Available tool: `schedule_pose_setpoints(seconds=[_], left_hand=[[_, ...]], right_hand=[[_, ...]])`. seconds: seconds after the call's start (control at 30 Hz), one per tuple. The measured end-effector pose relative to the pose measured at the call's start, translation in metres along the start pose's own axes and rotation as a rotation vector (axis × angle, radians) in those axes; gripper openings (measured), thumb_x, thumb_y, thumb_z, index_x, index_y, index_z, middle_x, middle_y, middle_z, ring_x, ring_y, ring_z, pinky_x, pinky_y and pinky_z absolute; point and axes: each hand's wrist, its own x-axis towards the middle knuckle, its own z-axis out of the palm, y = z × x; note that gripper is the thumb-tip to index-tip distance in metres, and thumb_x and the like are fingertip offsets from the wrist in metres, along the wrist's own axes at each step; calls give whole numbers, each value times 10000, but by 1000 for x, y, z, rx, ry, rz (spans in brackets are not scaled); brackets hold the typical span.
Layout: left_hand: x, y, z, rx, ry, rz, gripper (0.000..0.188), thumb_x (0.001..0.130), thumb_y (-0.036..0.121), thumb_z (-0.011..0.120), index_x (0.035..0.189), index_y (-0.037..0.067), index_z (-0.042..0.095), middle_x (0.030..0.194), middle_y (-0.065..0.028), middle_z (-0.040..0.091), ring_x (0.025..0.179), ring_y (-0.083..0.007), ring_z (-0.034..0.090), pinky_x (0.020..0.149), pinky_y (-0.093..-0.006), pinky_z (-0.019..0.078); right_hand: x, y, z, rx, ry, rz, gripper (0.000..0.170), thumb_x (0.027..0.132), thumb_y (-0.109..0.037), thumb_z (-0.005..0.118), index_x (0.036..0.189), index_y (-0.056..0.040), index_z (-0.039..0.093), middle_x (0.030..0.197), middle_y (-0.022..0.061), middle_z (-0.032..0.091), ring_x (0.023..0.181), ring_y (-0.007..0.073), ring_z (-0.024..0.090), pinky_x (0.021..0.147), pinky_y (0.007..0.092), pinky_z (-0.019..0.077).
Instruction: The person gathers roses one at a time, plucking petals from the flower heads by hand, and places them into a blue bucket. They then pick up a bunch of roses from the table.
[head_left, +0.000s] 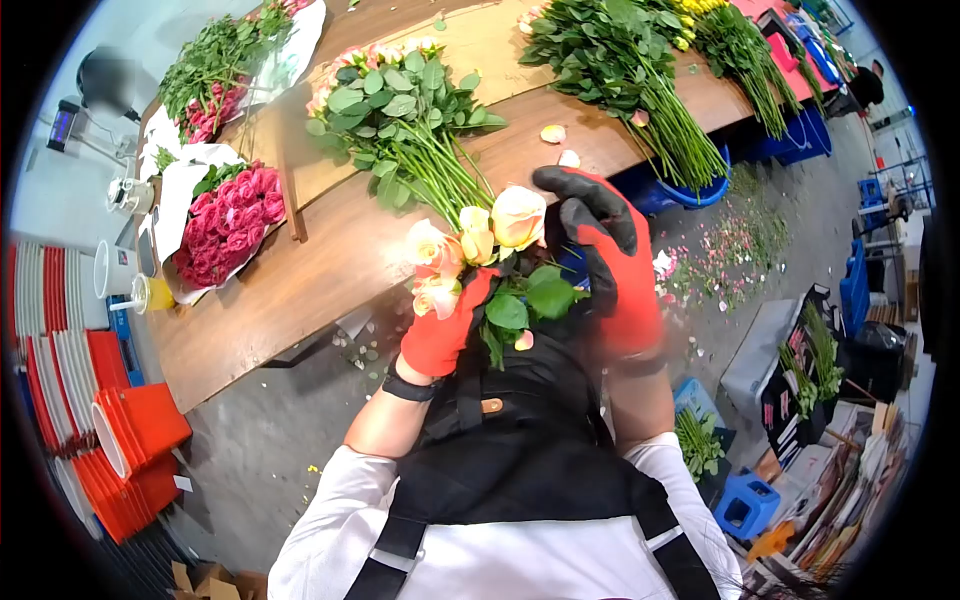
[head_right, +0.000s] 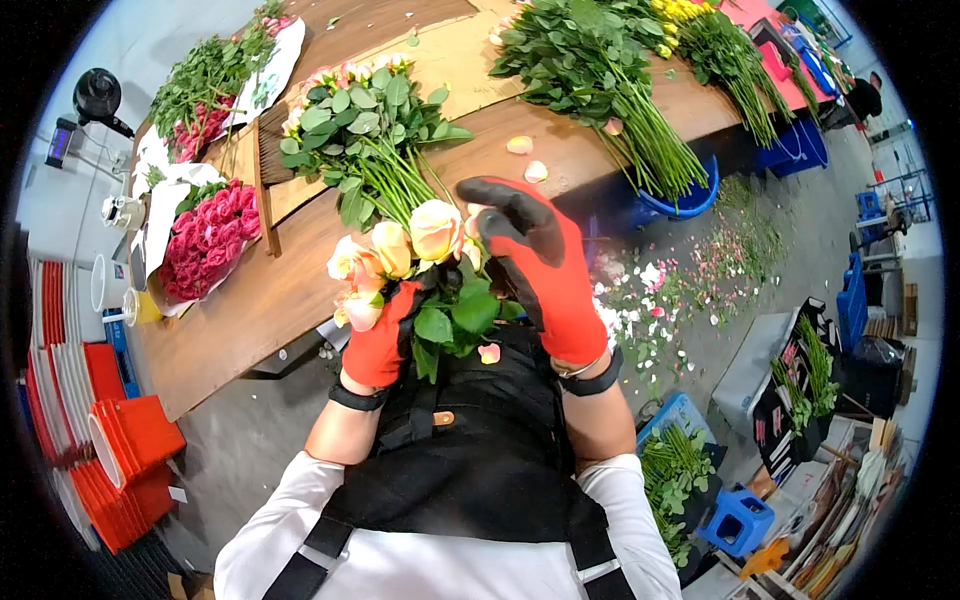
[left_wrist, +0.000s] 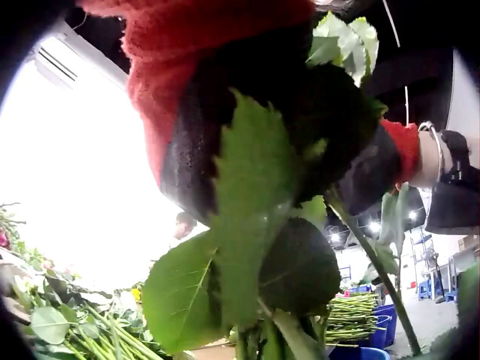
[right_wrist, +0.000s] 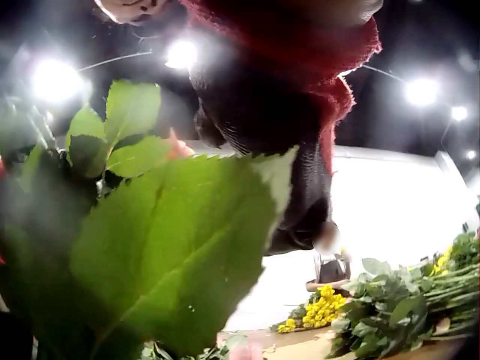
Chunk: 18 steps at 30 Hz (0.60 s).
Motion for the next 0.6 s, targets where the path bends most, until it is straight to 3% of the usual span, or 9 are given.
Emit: schedule_pose_setpoints(seconds=[0.07, 0.23, 0.37, 0.43, 0.47, 0.57, 0.6], left_hand=[[-3, -6, -1, -90, -75, -54, 376, 998, 105, 514, 1355, -3, 465, 1309, -111, 554, 1165, -218, 561, 984, -346, 465], [-6, -8, 0, -359, -144, -278, 442, 1015, 143, 486, 1432, 15, 418, 1403, -103, 503, 1270, -224, 495, 1073, -347, 396], [26, 34, -10, -593, -280, -132, 464, 995, 152, 504, 1434, 21, 432, 1420, -99, 499, 1285, -223, 487, 1096, -342, 366], [23, 33, -15, -632, -283, -211, 476, 1009, 187, 495, 1437, 1, 404, 1404, -116, 516, 1266, -214, 507, 1078, -333, 394], [20, 30, -20, -645, -261, -264, 484, 1016, 204, 490, 1439, -9, 390, 1396, -125, 525, 1256, -209, 517, 1069, -329, 407], [12, 23, -45, -753, -72, -333, 410, 1031, 217, 457, 1385, 10, 468, 1301, -89, 570, 1197, -195, 543, 1018, -324, 441], [8, 19, -54, -807, 1, -348, 392, 1036, 221, 446, 1367, 16, 494, 1270, -77, 585, 1177, -190, 551, 1001, -323, 452]], right_hand=[[2, -6, 5, 85, -71, 74, 352, 817, 6, 618, 1168, 32, 629, 928, 31, 666, 777, 63, 586, 708, 211, 469], [3, 11, 16, 143, 1, 15, 167, 882, -74, 606, 1018, 14, 645, 908, 36, 656, 768, 90, 586, 732, 227, 475], [9, 34, 21, 451, -41, 104, 93, 908, -125, 604, 926, -34, 598, 916, 11, 616, 788, 103, 574, 783, 251, 468], [14, 42, 22, 437, -71, 40, 75, 917, -122, 591, 911, -48, 582, 924, 1, 602, 787, 93, 563, 778, 241, 461], [21, 56, 18, 578, -12, 122, 67, 920, -105, 589, 938, -45, 614, 917, -4, 609, 812, 91, 566, 768, 239, 464], [27, 52, -9, 52, 26, 369, 111, 898, -105, 626, 977, -29, 646, 922, -14, 622, 860, 70, 559, 767, 227, 455], [33, 80, -18, -29, -34, 168, 193, 839, -116, 682, 1019, -47, 675, 924, 10, 661, 875, 142, 602, 766, 287, 476]])
